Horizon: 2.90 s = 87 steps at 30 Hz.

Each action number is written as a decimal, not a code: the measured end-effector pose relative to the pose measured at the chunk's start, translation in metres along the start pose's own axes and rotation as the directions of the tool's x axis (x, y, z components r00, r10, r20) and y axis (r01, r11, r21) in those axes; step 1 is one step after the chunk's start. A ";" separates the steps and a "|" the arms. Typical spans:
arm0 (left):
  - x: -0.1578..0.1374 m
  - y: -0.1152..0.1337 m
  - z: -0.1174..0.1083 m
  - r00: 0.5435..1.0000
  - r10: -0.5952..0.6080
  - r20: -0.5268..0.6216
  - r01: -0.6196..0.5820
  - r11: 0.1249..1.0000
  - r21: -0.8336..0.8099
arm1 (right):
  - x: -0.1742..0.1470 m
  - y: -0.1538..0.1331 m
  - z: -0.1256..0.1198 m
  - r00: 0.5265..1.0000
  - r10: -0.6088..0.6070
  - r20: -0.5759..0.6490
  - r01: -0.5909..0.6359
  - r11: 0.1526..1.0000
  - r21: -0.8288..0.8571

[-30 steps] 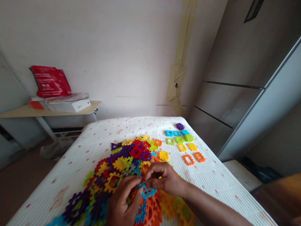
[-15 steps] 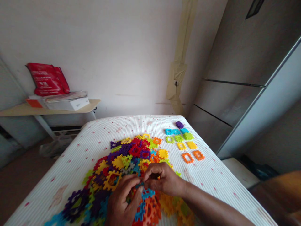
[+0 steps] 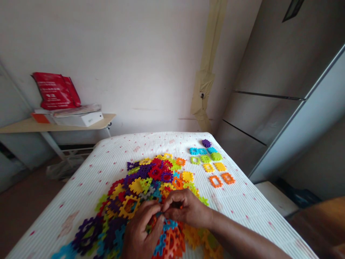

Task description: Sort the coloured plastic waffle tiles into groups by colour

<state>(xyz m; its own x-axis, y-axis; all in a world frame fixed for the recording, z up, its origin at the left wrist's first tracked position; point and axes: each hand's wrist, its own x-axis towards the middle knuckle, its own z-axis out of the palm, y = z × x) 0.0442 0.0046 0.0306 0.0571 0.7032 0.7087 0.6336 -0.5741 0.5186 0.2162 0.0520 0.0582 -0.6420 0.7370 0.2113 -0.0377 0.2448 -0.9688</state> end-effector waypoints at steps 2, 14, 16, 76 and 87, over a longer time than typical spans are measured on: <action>0.000 0.000 0.000 1.000 0.000 -0.001 0.000 1.000 -0.006 | 0.000 0.000 0.000 1.000 -0.007 0.002 0.007 1.000 -0.008; -0.002 0.000 -0.001 1.000 -0.002 -0.018 0.002 1.000 -0.008 | -0.001 -0.004 0.001 0.989 -0.066 -0.131 0.066 0.998 -0.011; -0.002 0.001 -0.002 1.000 -0.030 -0.002 0.030 0.999 -0.024 | -0.001 -0.005 0.001 0.985 -0.079 -0.152 0.072 0.996 -0.053; -0.002 0.002 -0.001 0.956 -0.293 0.023 0.294 0.949 -0.111 | -0.002 0.005 0.006 0.921 -0.339 0.194 0.301 0.302 -0.904; 0.002 0.005 -0.002 0.962 -0.267 0.053 0.270 0.961 -0.060 | -0.002 0.015 0.005 0.951 -0.237 0.198 0.279 0.383 -0.881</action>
<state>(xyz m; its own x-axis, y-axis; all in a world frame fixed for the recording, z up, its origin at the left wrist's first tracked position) 0.0457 0.0023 0.0358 -0.0738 0.8522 0.5180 0.5781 -0.3867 0.7185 0.2133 0.0514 0.0422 -0.7535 0.5182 0.4046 0.4811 0.8541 -0.1979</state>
